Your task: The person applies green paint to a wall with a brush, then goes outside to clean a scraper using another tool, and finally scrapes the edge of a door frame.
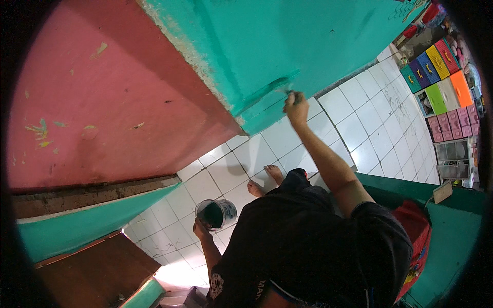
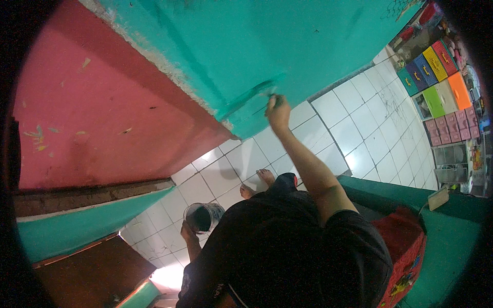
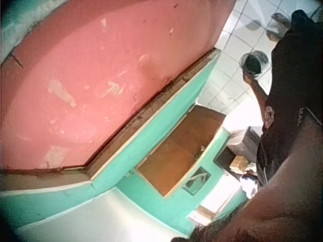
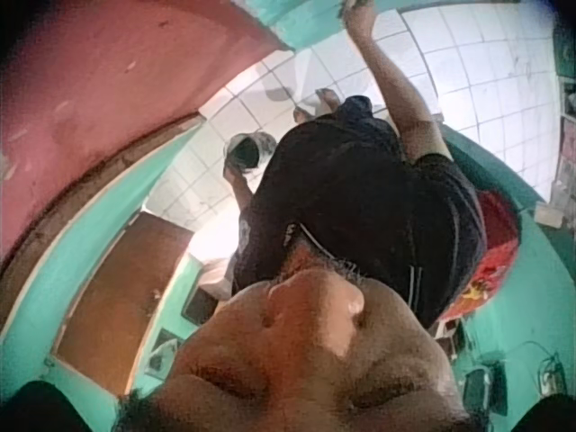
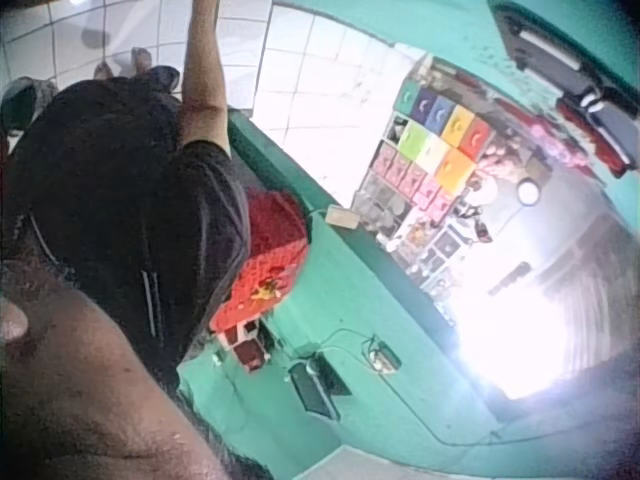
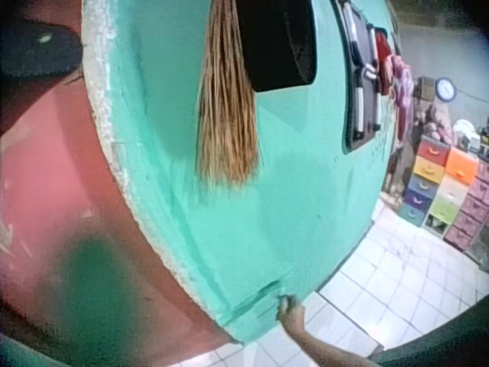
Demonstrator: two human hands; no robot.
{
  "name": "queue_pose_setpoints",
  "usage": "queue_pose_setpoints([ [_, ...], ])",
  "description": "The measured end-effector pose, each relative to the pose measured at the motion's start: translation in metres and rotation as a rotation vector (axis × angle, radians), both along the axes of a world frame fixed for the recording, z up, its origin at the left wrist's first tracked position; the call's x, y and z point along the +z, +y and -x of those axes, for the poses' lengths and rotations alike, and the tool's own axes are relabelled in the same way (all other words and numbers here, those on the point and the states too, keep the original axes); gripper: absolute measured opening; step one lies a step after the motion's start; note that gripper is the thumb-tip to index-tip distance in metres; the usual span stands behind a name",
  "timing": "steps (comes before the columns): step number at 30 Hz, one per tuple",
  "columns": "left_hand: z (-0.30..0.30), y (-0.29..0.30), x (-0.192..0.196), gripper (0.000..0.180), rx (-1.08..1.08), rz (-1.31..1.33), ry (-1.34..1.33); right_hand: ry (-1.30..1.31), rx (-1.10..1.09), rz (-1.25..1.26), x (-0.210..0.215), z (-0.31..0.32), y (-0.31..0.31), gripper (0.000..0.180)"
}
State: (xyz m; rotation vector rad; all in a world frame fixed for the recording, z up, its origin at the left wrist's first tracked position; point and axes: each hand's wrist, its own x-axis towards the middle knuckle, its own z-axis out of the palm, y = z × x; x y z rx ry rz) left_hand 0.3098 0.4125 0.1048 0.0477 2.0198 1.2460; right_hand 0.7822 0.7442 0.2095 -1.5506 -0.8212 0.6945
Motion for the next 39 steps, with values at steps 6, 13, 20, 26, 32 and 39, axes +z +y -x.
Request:
queue_pose_setpoints([
  [6, 0.001, 0.009, -0.003, 0.028, -0.064, -0.027, -0.01, 0.156, 0.337, -0.003, 0.001, 0.075, -0.044, 0.025],
  [13, -0.001, 0.01, -0.007, 0.027, -0.032, -0.002, -0.018, 0.227, 0.337, 0.017, -0.007, 0.014, -0.026, 0.027],
  [20, -0.004, 0.015, 0.003, 0.025, -0.051, -0.025, -0.061, 0.132, -0.022, -0.016, -0.007, -0.108, 0.02, 0.027],
  [26, 0.005, 0.01, -0.005, 0.026, -0.083, -0.039, 0.017, 0.137, -0.204, -0.063, 0.001, -0.134, 0.028, 0.028],
  [32, 0.0, 0.015, 0.005, 0.026, -0.114, 0.008, 0.009, 0.222, -0.027, -0.085, -0.009, -0.095, 0.007, 0.029],
  [39, 0.017, 0.017, -0.013, 0.032, -0.229, 0.049, 0.094, 0.22, -0.296, -0.054, -0.009, -0.128, 0.0, 0.028],
])
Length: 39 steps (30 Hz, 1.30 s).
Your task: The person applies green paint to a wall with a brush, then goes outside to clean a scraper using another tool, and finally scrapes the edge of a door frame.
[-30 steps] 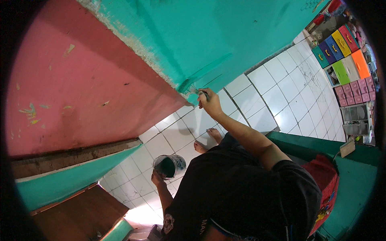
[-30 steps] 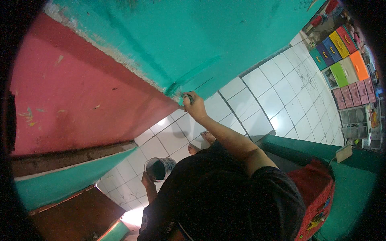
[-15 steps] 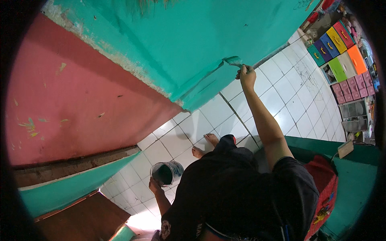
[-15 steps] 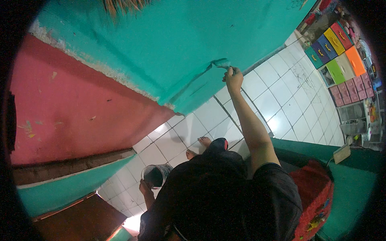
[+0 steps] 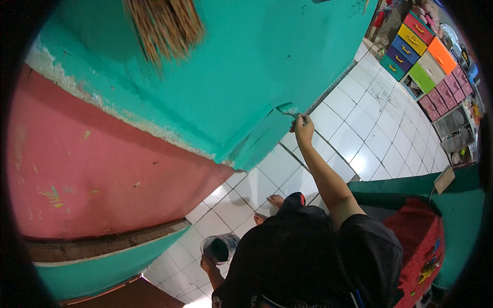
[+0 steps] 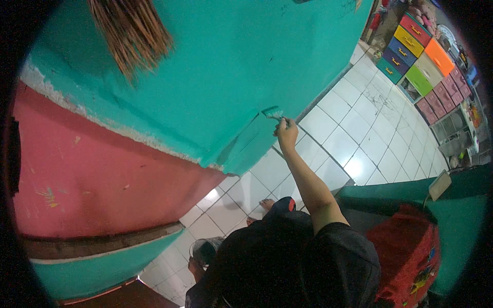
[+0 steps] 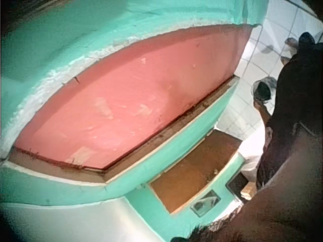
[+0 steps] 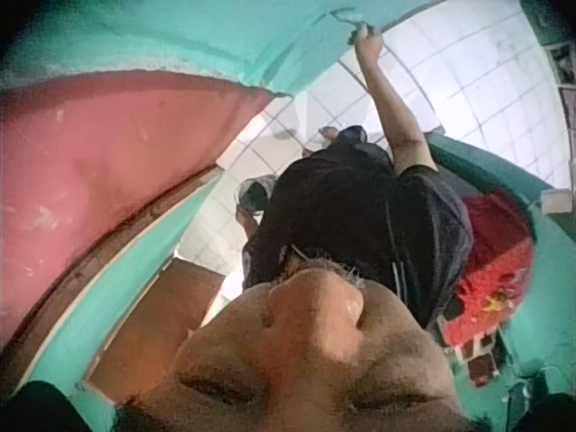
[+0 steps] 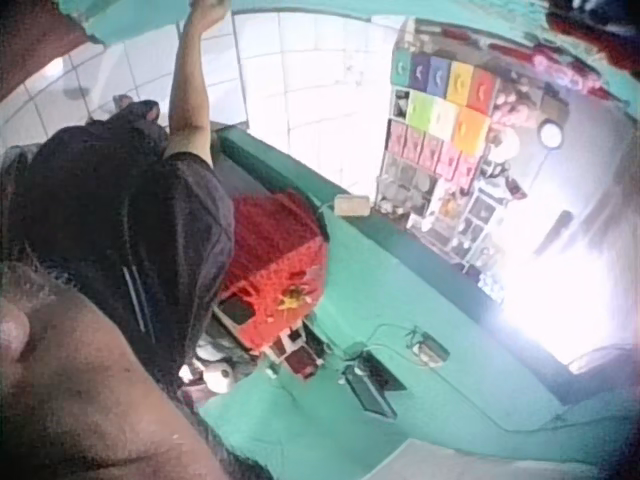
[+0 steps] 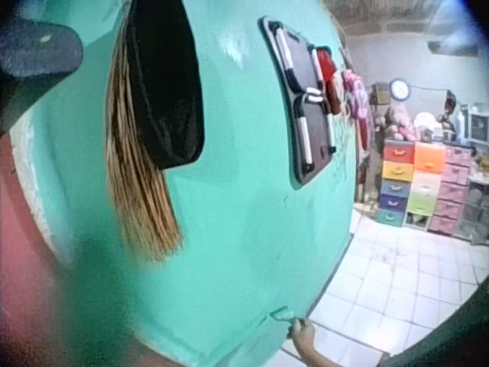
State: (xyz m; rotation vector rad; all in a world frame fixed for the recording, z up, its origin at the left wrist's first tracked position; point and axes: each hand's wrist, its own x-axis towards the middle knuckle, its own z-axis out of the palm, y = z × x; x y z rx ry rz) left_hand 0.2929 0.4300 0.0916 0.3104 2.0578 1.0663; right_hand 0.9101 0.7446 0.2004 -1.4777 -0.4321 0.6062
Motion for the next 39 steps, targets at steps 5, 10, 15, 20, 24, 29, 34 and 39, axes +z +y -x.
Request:
queue_pose_setpoints([
  [5, 0.021, -0.017, -0.025, 0.03, -0.013, 0.094, 0.029, 0.141, 0.002, -0.042, -0.033, -0.018, -0.016, 0.034],
  [10, -0.002, -0.02, -0.019, 0.052, 0.08, 0.057, 0.186, 0.317, -0.027, 0.044, -0.079, -0.026, -0.05, 0.036],
  [15, 0.011, -0.049, -0.013, 0.037, 0.29, 0.09, 0.11, 0.386, 0.057, 0.173, -0.117, -0.013, -0.079, 0.039],
  [20, 0.006, -0.074, 0.011, 0.043, 0.281, -0.028, 0.075, 0.477, 0.069, 0.204, -0.14, 0.0, -0.092, 0.037],
  [24, 0.004, -0.068, 0.01, 0.043, 0.288, 0.035, 0.01, 0.474, 0.064, 0.179, -0.129, 0.018, -0.099, 0.036],
  [29, 0.008, -0.059, -0.007, 0.043, 0.193, 0.045, -0.071, 0.466, 0.062, 0.124, -0.115, 0.042, -0.121, 0.037],
  [34, 0.019, -0.058, -0.024, 0.043, 0.084, 0.047, -0.141, 0.482, 0.017, 0.091, -0.101, 0.078, -0.16, 0.036],
  [39, 0.037, -0.066, -0.031, 0.043, -0.012, 0.039, -0.186, 0.489, -0.017, 0.103, -0.097, 0.113, -0.196, 0.034],
])
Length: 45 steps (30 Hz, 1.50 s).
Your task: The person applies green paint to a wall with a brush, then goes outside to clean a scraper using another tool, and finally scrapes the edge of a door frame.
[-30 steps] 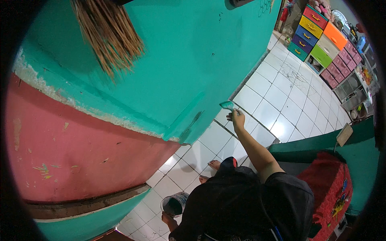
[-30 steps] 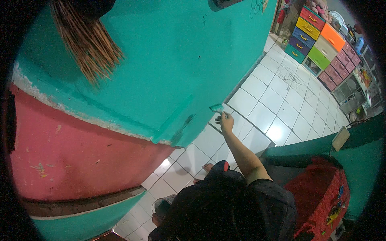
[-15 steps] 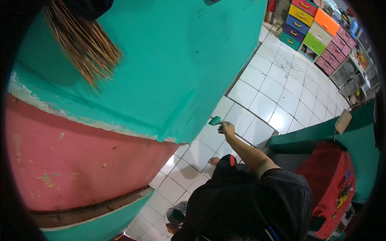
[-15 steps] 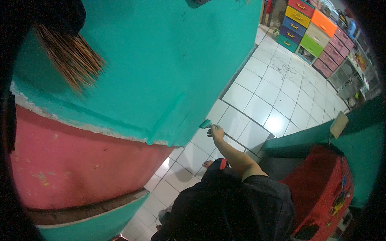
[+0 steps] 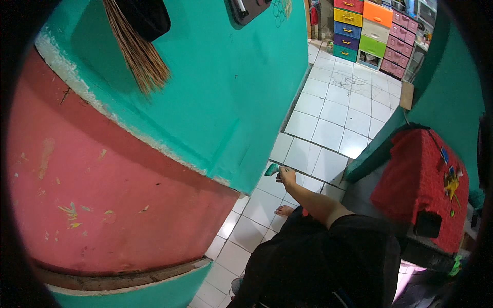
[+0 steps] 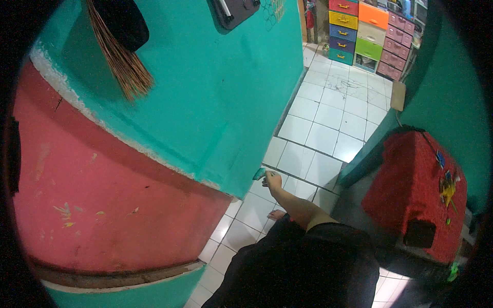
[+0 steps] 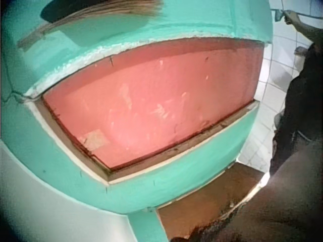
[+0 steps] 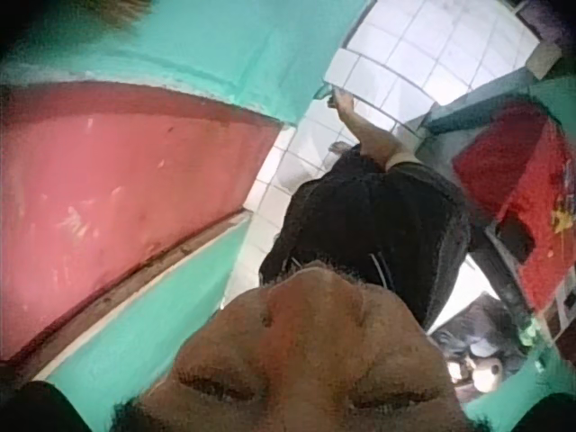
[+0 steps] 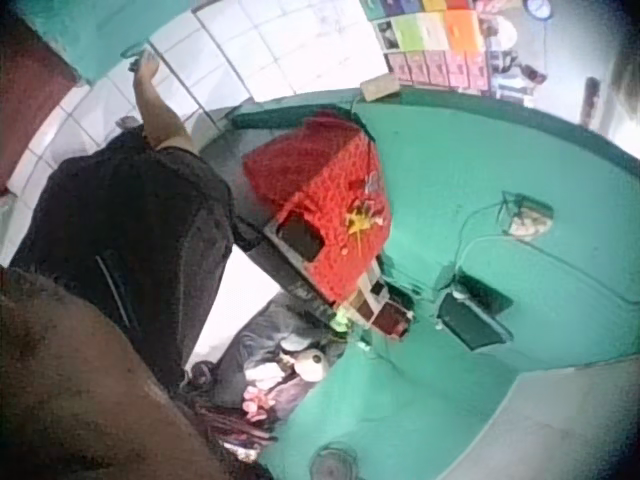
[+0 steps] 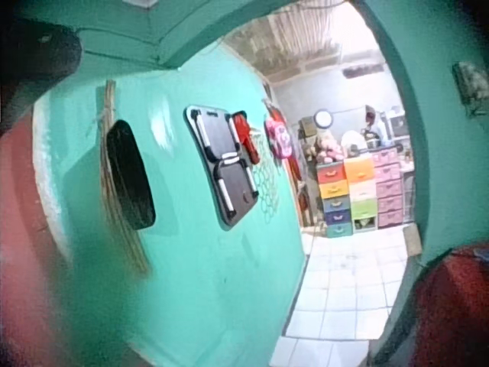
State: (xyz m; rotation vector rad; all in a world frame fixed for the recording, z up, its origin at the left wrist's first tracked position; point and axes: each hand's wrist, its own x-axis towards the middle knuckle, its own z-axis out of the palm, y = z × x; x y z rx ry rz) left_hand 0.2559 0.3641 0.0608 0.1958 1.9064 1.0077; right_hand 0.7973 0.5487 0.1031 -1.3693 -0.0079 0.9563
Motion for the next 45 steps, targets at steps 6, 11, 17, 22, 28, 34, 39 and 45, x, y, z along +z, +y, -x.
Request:
queue_pose_setpoints([
  [6, 0.037, -0.018, 0.0, 0.044, -0.075, -0.016, -0.005, -0.005, -0.04, -0.023, -0.001, 0.034, -0.032, 0.033],
  [11, 0.075, -0.038, -0.001, 0.044, -0.049, -0.028, -0.004, 0.003, -0.043, -0.058, -0.003, 0.062, -0.041, 0.032],
  [17, 0.133, -0.122, -0.015, 0.045, 0.039, -0.028, 0.063, 0.054, 0.082, -0.036, 0.005, 0.107, -0.041, 0.028],
  [22, 0.15, -0.228, -0.054, 0.041, -0.477, -0.064, 0.81, 0.104, 0.307, -0.088, -0.008, 0.144, -0.042, 0.022],
  [28, 0.115, -0.329, -0.08, 0.029, 0.769, -0.217, 0.002, 0.174, 0.68, 0.008, 0.022, 0.262, -0.054, 0.028],
  [34, 0.056, -0.404, -0.095, 0.038, 1.023, -0.393, -0.001, 0.211, 1.036, 0.013, 0.047, 0.362, -0.084, 0.031],
  [39, 0.031, -0.478, -0.106, 0.027, 1.25, -0.045, -0.003, 0.155, 1.246, 0.11, 0.052, 0.444, -0.111, 0.023],
  [45, 0.007, -0.56, -0.088, 0.026, 1.627, 0.03, -0.024, 0.164, 1.516, 0.228, 0.02, 0.563, -0.141, 0.018],
])
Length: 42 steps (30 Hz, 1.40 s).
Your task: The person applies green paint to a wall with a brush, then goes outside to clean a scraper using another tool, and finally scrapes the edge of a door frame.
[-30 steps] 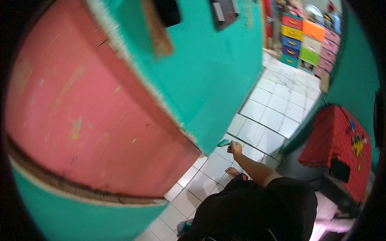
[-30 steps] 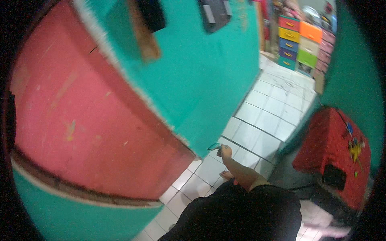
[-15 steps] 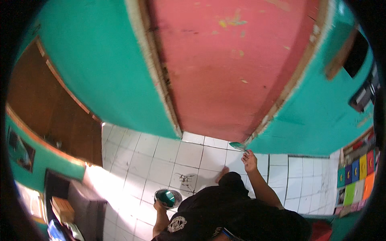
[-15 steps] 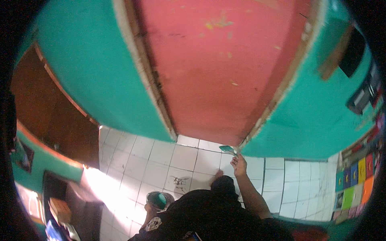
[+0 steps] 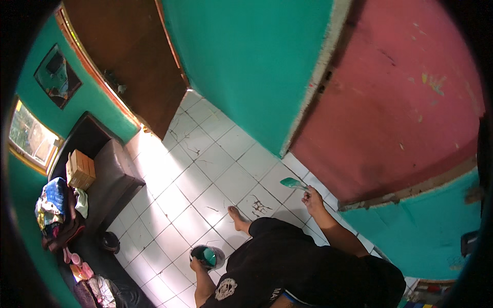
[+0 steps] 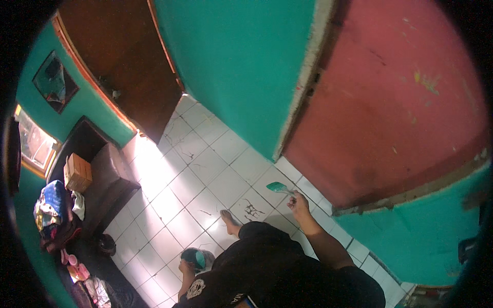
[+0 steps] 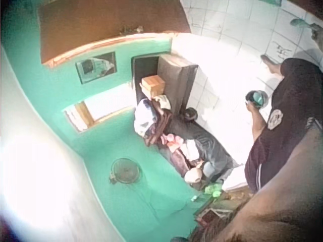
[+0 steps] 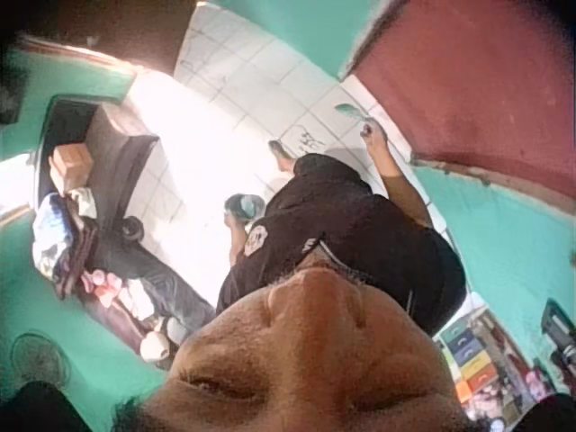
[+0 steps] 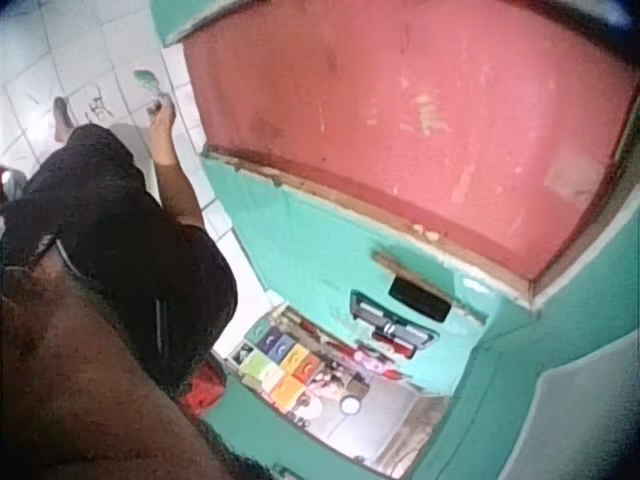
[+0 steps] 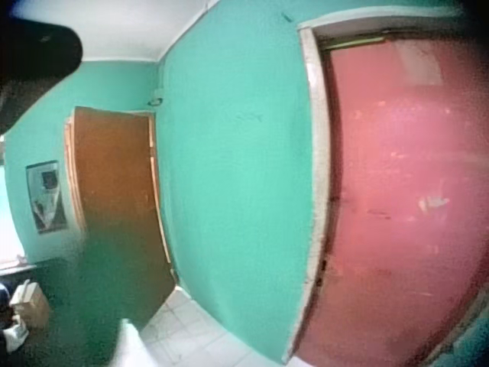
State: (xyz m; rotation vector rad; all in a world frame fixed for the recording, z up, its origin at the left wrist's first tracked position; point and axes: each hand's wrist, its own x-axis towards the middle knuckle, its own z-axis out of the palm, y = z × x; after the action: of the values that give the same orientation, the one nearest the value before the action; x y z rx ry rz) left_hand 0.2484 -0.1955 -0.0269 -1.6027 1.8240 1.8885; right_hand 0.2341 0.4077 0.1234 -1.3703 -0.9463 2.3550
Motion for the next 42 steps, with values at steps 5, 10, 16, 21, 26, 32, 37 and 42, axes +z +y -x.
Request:
queue_pose_setpoints([
  [5, -0.014, -0.048, 0.035, 0.029, 0.227, 0.021, -0.118, -0.035, 0.195, 0.079, -0.028, 0.127, -0.054, 0.023],
  [10, 0.007, -0.09, 0.08, 0.031, 0.42, 0.058, -0.178, 0.049, 0.319, 0.147, -0.041, 0.242, -0.126, 0.03],
  [16, 0.052, -0.137, 0.089, 0.034, 0.46, 0.047, -0.186, 0.114, 0.54, 0.137, -0.019, 0.337, -0.187, 0.032],
  [21, 0.057, -0.159, 0.082, 0.03, 0.531, 0.08, -0.006, 0.146, 0.608, 0.145, -0.004, 0.377, -0.22, 0.033],
  [26, 0.104, -0.167, 0.082, 0.033, 0.579, 0.136, 0.009, 0.143, 0.566, 0.17, -0.017, 0.385, -0.211, 0.038],
  [32, 0.147, -0.195, 0.049, 0.032, 0.525, 0.16, 0.081, 0.038, 0.475, 0.161, -0.027, 0.382, -0.211, 0.041],
  [37, 0.203, -0.211, 0.028, 0.035, 0.532, 0.162, -0.075, 0.066, 0.45, 0.081, -0.034, 0.402, -0.229, 0.054],
  [42, 0.215, -0.219, 0.012, 0.036, 0.605, 0.171, -0.079, 0.022, 0.69, 0.04, -0.023, 0.477, -0.285, 0.053],
])
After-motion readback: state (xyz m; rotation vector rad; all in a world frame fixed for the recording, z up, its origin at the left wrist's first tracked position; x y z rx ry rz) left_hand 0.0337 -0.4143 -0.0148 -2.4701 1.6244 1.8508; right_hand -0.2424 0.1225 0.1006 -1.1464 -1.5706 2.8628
